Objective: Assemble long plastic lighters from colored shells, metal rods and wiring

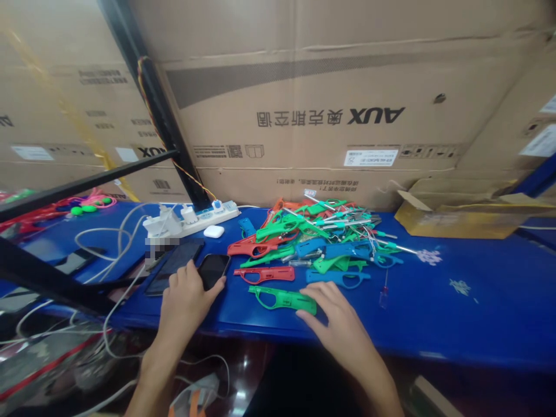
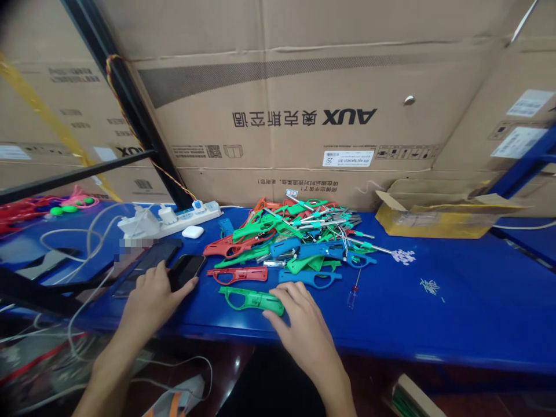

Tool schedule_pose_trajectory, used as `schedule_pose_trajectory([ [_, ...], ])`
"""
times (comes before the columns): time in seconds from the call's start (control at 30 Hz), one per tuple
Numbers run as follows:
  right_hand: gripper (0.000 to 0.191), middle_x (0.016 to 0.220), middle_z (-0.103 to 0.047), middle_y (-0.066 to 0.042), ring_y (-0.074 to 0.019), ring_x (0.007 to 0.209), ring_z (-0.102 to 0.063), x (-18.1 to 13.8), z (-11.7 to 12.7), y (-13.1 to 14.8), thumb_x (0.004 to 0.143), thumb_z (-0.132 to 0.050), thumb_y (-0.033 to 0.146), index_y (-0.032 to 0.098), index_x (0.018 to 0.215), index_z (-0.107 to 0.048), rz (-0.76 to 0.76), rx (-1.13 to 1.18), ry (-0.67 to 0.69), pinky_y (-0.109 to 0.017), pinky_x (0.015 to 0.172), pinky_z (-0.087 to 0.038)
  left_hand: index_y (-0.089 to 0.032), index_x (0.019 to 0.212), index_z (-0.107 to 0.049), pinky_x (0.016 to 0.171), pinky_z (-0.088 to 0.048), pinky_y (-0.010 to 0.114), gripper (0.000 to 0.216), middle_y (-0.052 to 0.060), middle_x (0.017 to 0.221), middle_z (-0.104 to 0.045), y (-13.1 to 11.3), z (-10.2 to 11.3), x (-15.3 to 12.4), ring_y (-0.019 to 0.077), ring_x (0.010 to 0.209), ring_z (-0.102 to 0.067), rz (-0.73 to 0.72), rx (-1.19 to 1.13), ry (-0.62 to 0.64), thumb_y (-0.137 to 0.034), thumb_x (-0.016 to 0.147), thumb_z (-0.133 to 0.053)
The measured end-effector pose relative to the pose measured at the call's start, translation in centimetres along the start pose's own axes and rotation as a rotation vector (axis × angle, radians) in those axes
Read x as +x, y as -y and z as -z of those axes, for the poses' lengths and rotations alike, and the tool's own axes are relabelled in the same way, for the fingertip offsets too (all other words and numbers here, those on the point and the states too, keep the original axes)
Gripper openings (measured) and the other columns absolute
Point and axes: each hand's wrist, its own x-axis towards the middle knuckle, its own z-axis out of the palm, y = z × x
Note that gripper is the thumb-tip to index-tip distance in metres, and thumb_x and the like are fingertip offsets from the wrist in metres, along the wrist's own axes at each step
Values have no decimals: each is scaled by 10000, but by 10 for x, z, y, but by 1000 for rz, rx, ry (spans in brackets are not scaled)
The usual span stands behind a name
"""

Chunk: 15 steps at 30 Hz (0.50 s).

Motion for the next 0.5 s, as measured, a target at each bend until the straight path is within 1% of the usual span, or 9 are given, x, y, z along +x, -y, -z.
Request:
schedule_pose_trajectory([
  [0.17, 251, 1233, -658, -65, -259, 1181, -609, 0, -1, -1, 1002, -631, 362, 279, 1238, -656, 13, 11, -11, -442, 1035, -524, 105, 1433, -429, 863, -515, 473, 864, 290, 1204, -633, 0, -3, -1, 430, 1138, -601, -3, 21, -29, -562, 885, -469],
  [0.33, 255, 1232, -663, -64, -257, 1181, -611, 0, 1, 0, 1006, -625, 342, 274, 1250, -648, 14, 16, -14, -447, 1033, -525, 101, 1430, -435, 874, -519, 481, 872, 289, 1208, -632, 0, -3, 1, 436, 1145, -599, 1, 18, -15, -564, 870, -492],
  [0.5, 247, 1203, -673, -68, -258, 1139, -624, 1, 2, 3, 1007, -609, 313, 269, 1247, -647, 28, 4, -31, -448, 1005, -538, 104, 1434, -433, 868, -518, 496, 874, 296, 1216, -630, -3, -3, 2, 443, 1144, -596, 14, 15, -24, -567, 876, -497],
])
